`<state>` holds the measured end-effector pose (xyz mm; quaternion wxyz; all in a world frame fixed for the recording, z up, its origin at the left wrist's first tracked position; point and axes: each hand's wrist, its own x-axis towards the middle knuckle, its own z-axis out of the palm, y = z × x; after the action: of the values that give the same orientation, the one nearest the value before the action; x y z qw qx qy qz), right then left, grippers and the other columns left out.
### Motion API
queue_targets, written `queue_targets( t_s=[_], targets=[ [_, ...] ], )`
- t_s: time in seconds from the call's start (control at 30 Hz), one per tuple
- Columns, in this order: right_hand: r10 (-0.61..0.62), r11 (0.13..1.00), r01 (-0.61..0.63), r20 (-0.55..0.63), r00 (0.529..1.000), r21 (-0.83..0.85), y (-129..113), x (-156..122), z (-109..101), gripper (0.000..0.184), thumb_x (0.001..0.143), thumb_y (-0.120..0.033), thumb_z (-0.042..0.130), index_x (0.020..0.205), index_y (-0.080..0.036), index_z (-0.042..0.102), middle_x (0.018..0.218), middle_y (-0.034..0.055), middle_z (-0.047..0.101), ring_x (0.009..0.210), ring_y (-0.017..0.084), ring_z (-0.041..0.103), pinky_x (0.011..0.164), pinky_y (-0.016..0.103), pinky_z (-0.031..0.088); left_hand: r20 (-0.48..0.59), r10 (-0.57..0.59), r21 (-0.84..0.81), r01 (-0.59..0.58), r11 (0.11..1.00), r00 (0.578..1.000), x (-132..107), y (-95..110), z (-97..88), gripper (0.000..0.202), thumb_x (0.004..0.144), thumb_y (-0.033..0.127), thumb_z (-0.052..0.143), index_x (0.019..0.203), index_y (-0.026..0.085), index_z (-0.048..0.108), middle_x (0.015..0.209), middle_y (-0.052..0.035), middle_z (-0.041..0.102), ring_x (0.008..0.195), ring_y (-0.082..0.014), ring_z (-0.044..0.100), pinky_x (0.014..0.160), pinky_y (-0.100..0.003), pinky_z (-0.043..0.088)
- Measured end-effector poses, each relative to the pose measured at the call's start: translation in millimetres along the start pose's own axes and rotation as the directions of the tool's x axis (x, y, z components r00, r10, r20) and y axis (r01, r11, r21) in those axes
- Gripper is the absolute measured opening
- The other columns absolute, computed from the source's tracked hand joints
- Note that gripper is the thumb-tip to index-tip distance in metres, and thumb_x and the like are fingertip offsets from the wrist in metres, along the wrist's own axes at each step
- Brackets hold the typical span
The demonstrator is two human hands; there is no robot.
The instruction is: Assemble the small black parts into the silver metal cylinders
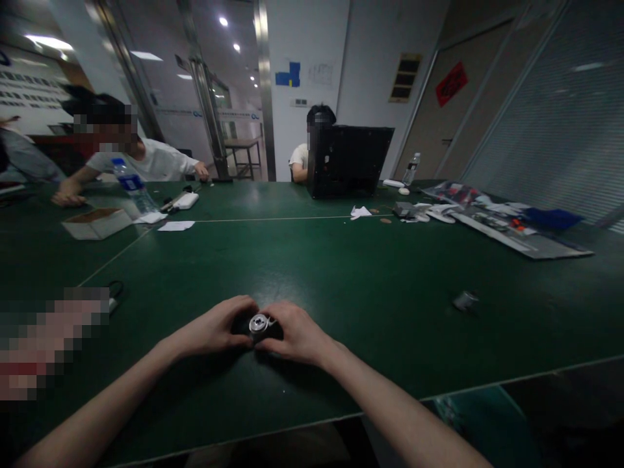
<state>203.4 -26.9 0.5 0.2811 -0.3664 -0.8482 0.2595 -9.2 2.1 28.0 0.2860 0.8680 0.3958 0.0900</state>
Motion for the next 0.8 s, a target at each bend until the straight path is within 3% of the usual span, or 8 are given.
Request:
queue_targets(
  t_s=[0.17, 0.3, 0.37, 0.4, 0.53, 0.57, 0.67, 0.8],
  targets=[
    [0.036, 0.999, -0.037, -0.189, 0.981, 0.000, -19, -8, -12, 0.029, 0.073, -0.030, 0.069, 0.098, -0.019, 0.060, 0.094, 0.0039, 0.066, 0.086, 0.018, 0.059, 0.080, 0.032, 0.044, 0.026, 0.001, -0.004, 0.000, 1.000, 1.000, -1, -1, -1.1, 0.039, 0.069, 0.038, 0.070, 0.102, 0.022, 0.056, 0.104, -0.0036, 0.056, 0.096, -0.0234, 0.051, 0.081, -0.031, 0.040],
    [0.210, 0.976, -0.215, -0.420, 0.883, 0.035, -23, -51, -52, 0.030, 0.074, -0.038, 0.066, 0.097, -0.021, 0.059, 0.097, 0.0052, 0.066, 0.088, 0.019, 0.060, 0.080, 0.033, 0.046, 0.051, -0.040, -0.041, 0.042, 0.998, 0.998, -4, 2, -3.2, 0.041, 0.069, 0.041, 0.071, 0.103, 0.022, 0.056, 0.106, -0.0037, 0.055, 0.097, -0.0240, 0.052, 0.082, -0.033, 0.041],
    [0.315, 0.938, -0.343, -0.537, 0.782, 0.051, -8, -86, -72, 0.034, 0.074, -0.043, 0.065, 0.100, -0.021, 0.059, 0.101, 0.0068, 0.065, 0.090, 0.021, 0.061, 0.081, 0.035, 0.047, 0.054, -0.053, -0.055, 0.056, 0.997, 0.997, -5, 3, -4.0, 0.041, 0.070, 0.042, 0.070, 0.103, 0.022, 0.056, 0.108, -0.0035, 0.054, 0.099, -0.0242, 0.051, 0.083, -0.034, 0.041],
    [0.360, 0.903, -0.427, -0.626, 0.692, 0.048, 3, -107, -82, 0.038, 0.072, -0.046, 0.065, 0.100, -0.020, 0.059, 0.102, 0.0077, 0.065, 0.090, 0.023, 0.061, 0.082, 0.037, 0.047, 0.054, -0.055, -0.056, 0.058, 0.997, 0.997, -5, 4, -4.2, 0.041, 0.071, 0.043, 0.070, 0.103, 0.023, 0.056, 0.109, -0.0035, 0.054, 0.100, -0.0242, 0.051, 0.084, -0.034, 0.042],
    [0.445, 0.537, -0.841, -0.870, 0.214, 0.068, 59, -194, -108, 0.057, 0.067, -0.060, 0.061, 0.106, -0.020, 0.060, 0.094, 0.0119, 0.066, 0.083, 0.033, 0.062, 0.072, 0.046, 0.047, 0.057, -0.051, -0.022, 0.052, 0.998, 0.997, -5, 6, -4.3, 0.041, 0.071, 0.044, 0.068, 0.103, 0.023, 0.056, 0.108, -0.0039, 0.054, 0.099, -0.0243, 0.051, 0.085, -0.035, 0.042],
    [0.435, 0.429, -0.901, -0.889, 0.140, 0.069, 73, -213, -111, 0.059, 0.068, -0.062, 0.058, 0.109, -0.019, 0.060, 0.092, 0.0136, 0.066, 0.080, 0.035, 0.061, 0.067, 0.047, 0.047, 0.057, -0.049, -0.009, 0.050, 0.999, 0.997, -5, 7, -4.2, 0.041, 0.071, 0.045, 0.068, 0.103, 0.023, 0.056, 0.108, -0.0038, 0.054, 0.099, -0.0243, 0.051, 0.085, -0.035, 0.042],
    [0.449, 0.258, -0.965, -0.891, 0.070, 0.054, 107, -259, -120, 0.063, 0.074, -0.064, 0.047, 0.112, -0.015, 0.059, 0.085, 0.0171, 0.064, 0.076, 0.039, 0.061, 0.061, 0.046, 0.045, 0.051, -0.036, 0.007, 0.036, 0.999, 0.998, -5, 7, -3.8, 0.040, 0.072, 0.045, 0.068, 0.102, 0.023, 0.056, 0.108, -0.0030, 0.054, 0.099, -0.0238, 0.051, 0.086, -0.034, 0.041],
    [0.456, 0.236, -0.969, -0.889, 0.048, 0.069, 134, -288, -131, 0.064, 0.077, -0.062, 0.040, 0.118, -0.015, 0.053, 0.086, 0.0191, 0.062, 0.081, 0.043, 0.060, 0.062, 0.049, 0.043, 0.041, -0.034, 0.006, 0.034, 0.999, 0.999, -6, 5, -2.8, 0.040, 0.072, 0.045, 0.068, 0.103, 0.023, 0.055, 0.109, -0.0027, 0.053, 0.100, -0.0234, 0.051, 0.086, -0.034, 0.042]
  ],
)
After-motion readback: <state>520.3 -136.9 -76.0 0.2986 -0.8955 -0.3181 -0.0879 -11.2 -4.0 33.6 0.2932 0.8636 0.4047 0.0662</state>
